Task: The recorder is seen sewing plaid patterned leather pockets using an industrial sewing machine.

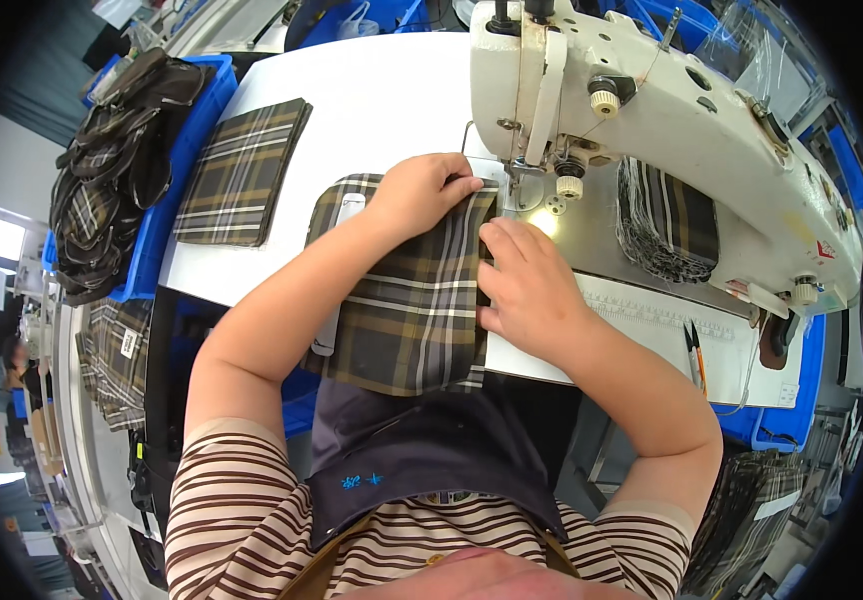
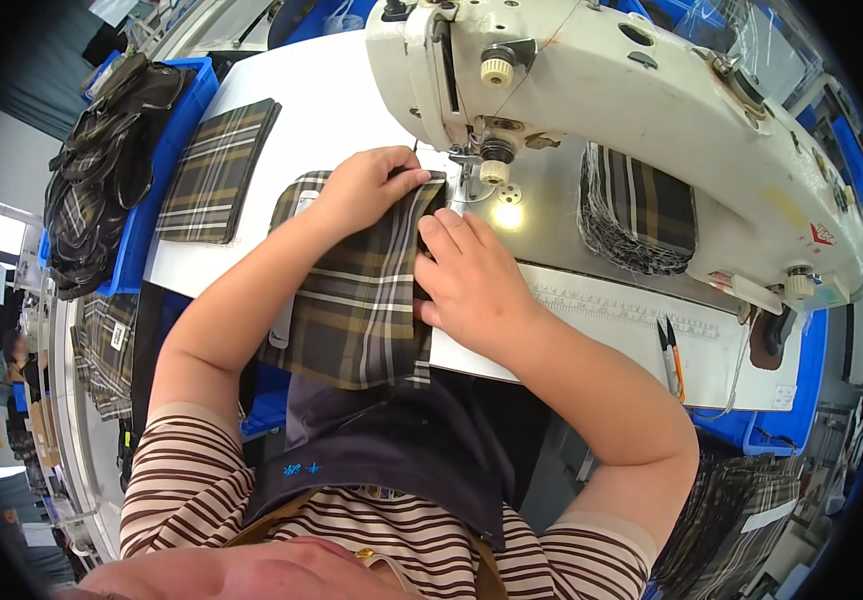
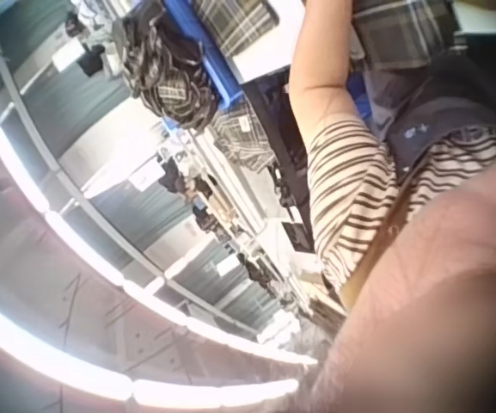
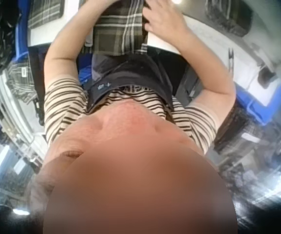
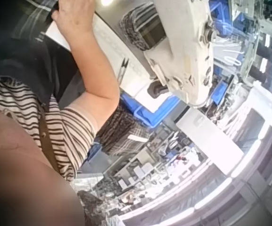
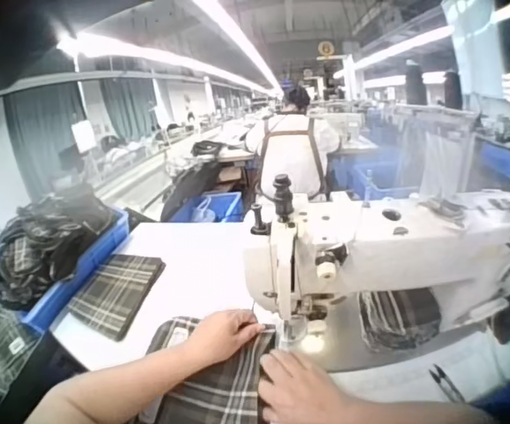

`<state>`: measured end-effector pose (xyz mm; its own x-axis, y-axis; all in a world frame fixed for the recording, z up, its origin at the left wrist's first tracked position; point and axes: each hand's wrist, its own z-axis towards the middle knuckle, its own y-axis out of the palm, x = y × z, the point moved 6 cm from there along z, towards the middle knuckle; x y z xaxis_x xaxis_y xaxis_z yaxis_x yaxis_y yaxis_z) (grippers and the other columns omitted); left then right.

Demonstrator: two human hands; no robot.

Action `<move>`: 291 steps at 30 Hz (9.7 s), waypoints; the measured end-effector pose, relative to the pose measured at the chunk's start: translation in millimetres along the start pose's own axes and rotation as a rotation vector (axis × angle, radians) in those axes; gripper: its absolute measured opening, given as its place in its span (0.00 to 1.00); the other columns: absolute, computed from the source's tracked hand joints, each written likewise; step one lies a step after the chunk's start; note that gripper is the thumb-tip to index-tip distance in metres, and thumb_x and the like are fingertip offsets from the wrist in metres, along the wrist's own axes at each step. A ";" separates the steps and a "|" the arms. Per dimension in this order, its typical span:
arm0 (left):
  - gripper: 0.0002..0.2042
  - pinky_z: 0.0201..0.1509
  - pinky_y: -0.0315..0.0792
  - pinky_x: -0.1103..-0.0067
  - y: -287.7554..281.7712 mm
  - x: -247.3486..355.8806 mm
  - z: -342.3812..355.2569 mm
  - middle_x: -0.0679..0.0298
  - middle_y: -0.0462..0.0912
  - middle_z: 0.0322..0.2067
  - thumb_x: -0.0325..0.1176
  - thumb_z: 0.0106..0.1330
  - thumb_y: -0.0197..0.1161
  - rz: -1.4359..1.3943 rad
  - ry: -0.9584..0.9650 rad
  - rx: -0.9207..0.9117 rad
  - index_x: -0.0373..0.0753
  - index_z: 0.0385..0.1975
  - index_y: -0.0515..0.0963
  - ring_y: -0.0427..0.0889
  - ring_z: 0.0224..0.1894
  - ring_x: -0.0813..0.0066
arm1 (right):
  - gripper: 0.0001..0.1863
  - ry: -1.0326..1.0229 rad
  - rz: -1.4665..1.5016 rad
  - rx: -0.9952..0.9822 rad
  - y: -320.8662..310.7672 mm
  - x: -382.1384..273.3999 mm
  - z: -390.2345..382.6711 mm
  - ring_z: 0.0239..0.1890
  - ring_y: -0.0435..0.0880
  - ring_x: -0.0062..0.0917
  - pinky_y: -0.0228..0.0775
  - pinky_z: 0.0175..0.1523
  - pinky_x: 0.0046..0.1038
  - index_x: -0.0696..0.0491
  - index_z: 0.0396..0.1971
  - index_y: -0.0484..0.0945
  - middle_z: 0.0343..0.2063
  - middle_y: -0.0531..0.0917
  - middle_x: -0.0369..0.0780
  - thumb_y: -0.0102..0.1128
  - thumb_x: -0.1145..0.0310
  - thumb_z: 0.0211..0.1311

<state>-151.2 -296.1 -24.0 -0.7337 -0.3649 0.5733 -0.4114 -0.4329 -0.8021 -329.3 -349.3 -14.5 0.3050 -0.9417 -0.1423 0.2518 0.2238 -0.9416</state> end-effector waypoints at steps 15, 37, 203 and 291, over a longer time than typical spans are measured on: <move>0.08 0.55 0.67 0.72 2.9 2.2 0.8 0.64 0.87 0.30 0.39 0.66 0.70 0.116 0.030 0.021 0.42 0.33 0.82 0.81 0.31 0.61 | 0.15 -0.086 -0.163 0.066 4.3 -18.2 -14.3 0.64 0.78 0.40 0.72 0.67 0.43 0.63 0.36 0.86 0.56 0.82 0.50 0.69 0.70 0.49; 0.12 0.60 0.68 0.65 13.0 53.8 -42.5 0.67 0.83 0.47 0.31 0.62 0.67 0.361 0.483 0.148 0.41 0.45 0.84 0.79 0.51 0.67 | 0.14 -0.098 -0.148 0.075 -4.8 -23.8 -14.3 0.54 0.83 0.44 0.76 0.56 0.40 0.64 0.33 0.87 0.47 0.85 0.56 0.63 0.69 0.50; 0.21 0.69 0.61 0.49 24.0 -23.0 69.3 0.71 0.73 0.70 0.51 0.74 0.57 0.314 0.282 -0.054 0.58 0.64 0.79 0.65 0.73 0.65 | 0.22 0.347 -0.060 0.161 -7.8 47.0 -11.0 0.44 0.77 0.35 0.72 0.52 0.38 0.54 0.54 0.83 0.41 0.78 0.38 0.71 0.63 0.62; 0.17 0.56 0.79 0.67 -201.2 -166.2 -184.9 0.63 0.87 0.49 0.42 0.66 0.71 0.502 0.185 0.598 0.44 0.52 0.85 0.83 0.55 0.59 | 0.27 -0.122 0.238 0.034 75.3 -157.9 114.9 0.71 0.70 0.49 0.59 0.75 0.48 0.55 0.60 0.79 0.65 0.76 0.50 0.72 0.61 0.62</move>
<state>-46.4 4.1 11.1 -0.8535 -0.5135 0.0887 0.3129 -0.6411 -0.7008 -253.0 -154.8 -27.9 0.4674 -0.8246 -0.3187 0.1901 0.4458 -0.8747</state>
